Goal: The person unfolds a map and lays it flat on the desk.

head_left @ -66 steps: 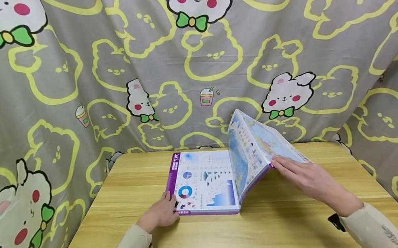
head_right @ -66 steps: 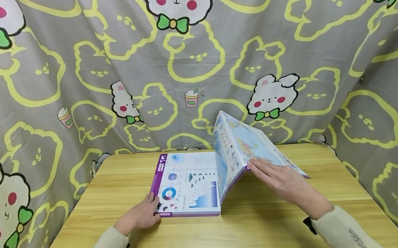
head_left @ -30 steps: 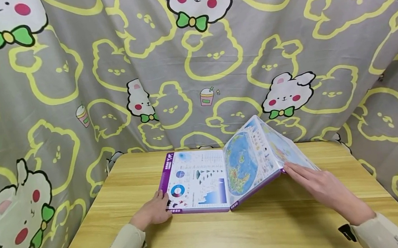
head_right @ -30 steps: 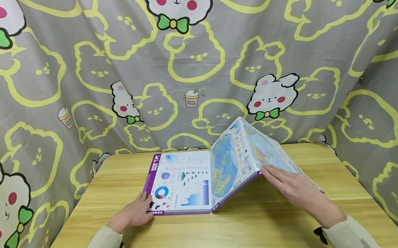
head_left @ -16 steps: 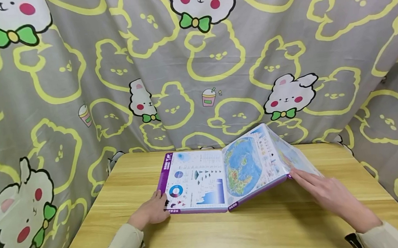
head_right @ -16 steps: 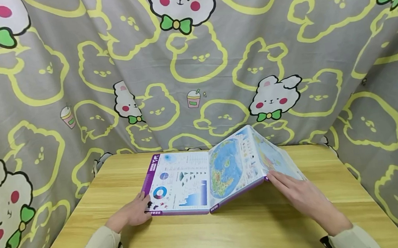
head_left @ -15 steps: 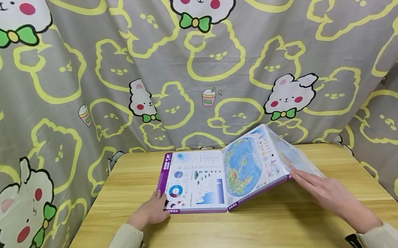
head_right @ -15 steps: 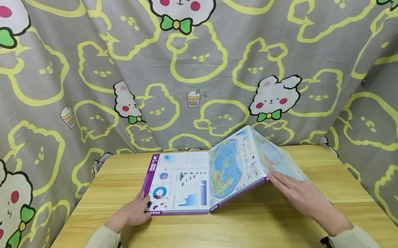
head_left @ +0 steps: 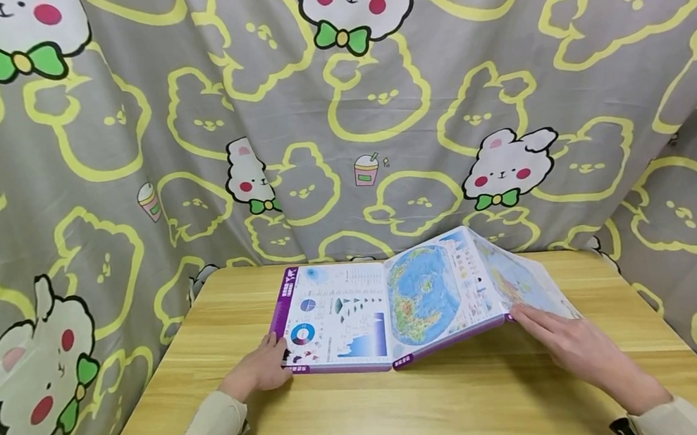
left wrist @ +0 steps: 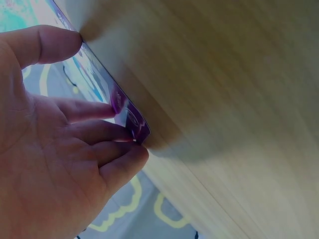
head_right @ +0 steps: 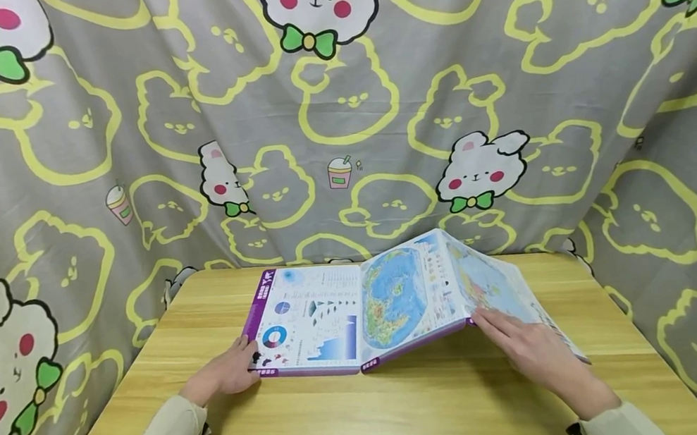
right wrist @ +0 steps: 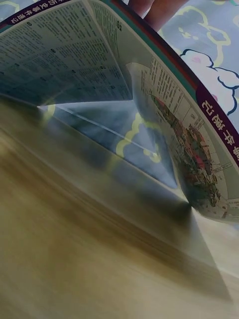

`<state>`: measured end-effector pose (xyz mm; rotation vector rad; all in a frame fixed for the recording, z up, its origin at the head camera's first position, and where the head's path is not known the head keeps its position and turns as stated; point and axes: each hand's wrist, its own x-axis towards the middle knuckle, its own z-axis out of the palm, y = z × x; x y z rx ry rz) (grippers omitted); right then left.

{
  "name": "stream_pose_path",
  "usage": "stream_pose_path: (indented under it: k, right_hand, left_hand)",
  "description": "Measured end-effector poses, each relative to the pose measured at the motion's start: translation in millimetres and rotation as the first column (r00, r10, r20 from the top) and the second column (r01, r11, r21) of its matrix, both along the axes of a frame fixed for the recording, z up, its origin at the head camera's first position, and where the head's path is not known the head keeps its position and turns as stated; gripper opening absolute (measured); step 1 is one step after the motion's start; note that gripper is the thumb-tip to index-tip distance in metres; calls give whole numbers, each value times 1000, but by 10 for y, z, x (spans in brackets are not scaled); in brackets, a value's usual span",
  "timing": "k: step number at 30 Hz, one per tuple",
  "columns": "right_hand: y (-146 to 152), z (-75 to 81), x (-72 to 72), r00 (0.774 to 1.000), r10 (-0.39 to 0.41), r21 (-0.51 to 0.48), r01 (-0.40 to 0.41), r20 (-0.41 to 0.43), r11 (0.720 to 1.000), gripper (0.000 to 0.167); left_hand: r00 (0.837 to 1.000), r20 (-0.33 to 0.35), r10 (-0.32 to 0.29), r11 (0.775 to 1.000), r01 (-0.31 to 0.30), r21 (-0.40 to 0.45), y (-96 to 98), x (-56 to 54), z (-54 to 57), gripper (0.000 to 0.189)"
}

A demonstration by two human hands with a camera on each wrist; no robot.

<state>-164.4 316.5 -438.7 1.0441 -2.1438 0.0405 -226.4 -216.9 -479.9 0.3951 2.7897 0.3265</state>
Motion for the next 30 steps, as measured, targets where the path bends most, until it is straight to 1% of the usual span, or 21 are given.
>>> stream_pose_path:
  k: [7, 10, 19, 24, 30]
  right_hand:
    - [19, -44, -14, 1000, 5, 14, -5, -6, 1000, 51]
    - [27, -74, -22, 1000, 8, 18, -8, -1, 1000, 52]
    - [34, -143, 1, 998, -28, 41, 26, 51, 999, 56]
    - [36, -165, 1, 997, -17, 55, 12, 74, 998, 55]
    - [28, -208, 0, 997, -5, 80, -1, 83, 997, 59]
  left_hand:
    - [1000, -2, -1, 1000, 0, -17, -40, -33, -10, 72]
    - [1000, -2, 9, 1000, -9, -21, -53, -40, -2, 72]
    - [1000, 1, 15, 999, -15, -36, -97, -35, -5, 73]
    - [1000, -6, 11, 999, -12, -30, -126, -36, -20, 76]
    - [1000, -5, 25, 1000, -25, -20, -165, -52, -33, 77]
